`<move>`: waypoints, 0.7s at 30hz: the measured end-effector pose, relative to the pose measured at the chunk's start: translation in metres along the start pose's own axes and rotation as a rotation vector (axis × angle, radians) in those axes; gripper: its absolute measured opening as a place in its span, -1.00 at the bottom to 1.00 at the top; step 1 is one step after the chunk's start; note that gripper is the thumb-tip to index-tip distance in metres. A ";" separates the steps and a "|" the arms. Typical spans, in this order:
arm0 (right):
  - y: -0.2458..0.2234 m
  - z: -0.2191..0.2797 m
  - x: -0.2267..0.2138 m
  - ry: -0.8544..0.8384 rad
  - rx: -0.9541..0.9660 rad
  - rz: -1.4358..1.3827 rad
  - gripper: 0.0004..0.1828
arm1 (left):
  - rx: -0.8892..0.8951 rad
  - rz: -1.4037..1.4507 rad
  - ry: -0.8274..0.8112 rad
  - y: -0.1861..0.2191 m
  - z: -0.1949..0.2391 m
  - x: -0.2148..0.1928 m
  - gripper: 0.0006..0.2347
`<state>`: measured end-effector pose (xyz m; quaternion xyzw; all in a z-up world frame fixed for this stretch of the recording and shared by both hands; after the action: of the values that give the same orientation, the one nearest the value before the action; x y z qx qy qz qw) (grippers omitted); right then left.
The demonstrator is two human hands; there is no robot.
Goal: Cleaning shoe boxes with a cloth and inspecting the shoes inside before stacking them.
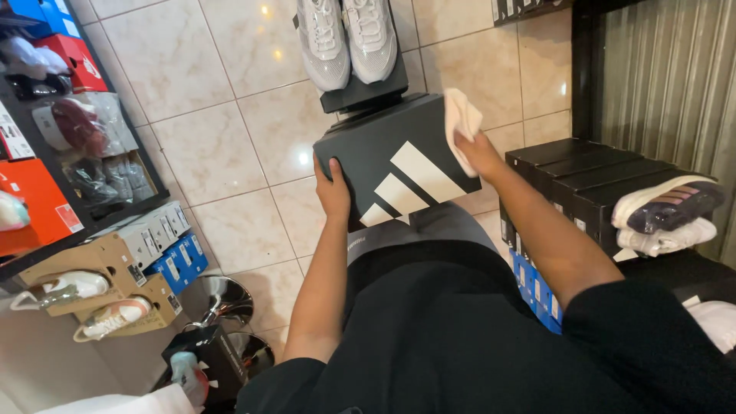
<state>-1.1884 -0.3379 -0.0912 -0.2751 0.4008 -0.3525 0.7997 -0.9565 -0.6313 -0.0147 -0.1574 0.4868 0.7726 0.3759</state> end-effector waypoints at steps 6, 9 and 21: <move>0.062 0.073 -0.030 0.217 0.096 0.060 -0.60 | 0.115 0.050 -0.035 0.009 0.015 -0.007 -0.46; 0.094 0.043 -0.034 0.484 0.178 -0.259 -0.55 | 0.151 0.013 -0.071 0.003 0.007 0.000 -0.46; 0.058 0.165 0.049 1.003 0.112 -0.714 -0.60 | 0.179 -0.001 -0.076 -0.016 -0.009 0.016 -0.42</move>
<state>-1.0100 -0.3161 -0.0681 -0.1505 0.5919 -0.7054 0.3596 -0.9568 -0.6288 -0.0385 -0.0940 0.5395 0.7311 0.4069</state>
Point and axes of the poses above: each hand's wrist, its own z-axis away from the middle knuckle, its own x-axis out of the palm, y = z × x, the point moved 3 cm from there along -z, towards the middle knuckle, and after that the axes turned 14 degrees about y, right-handed, at the moved point
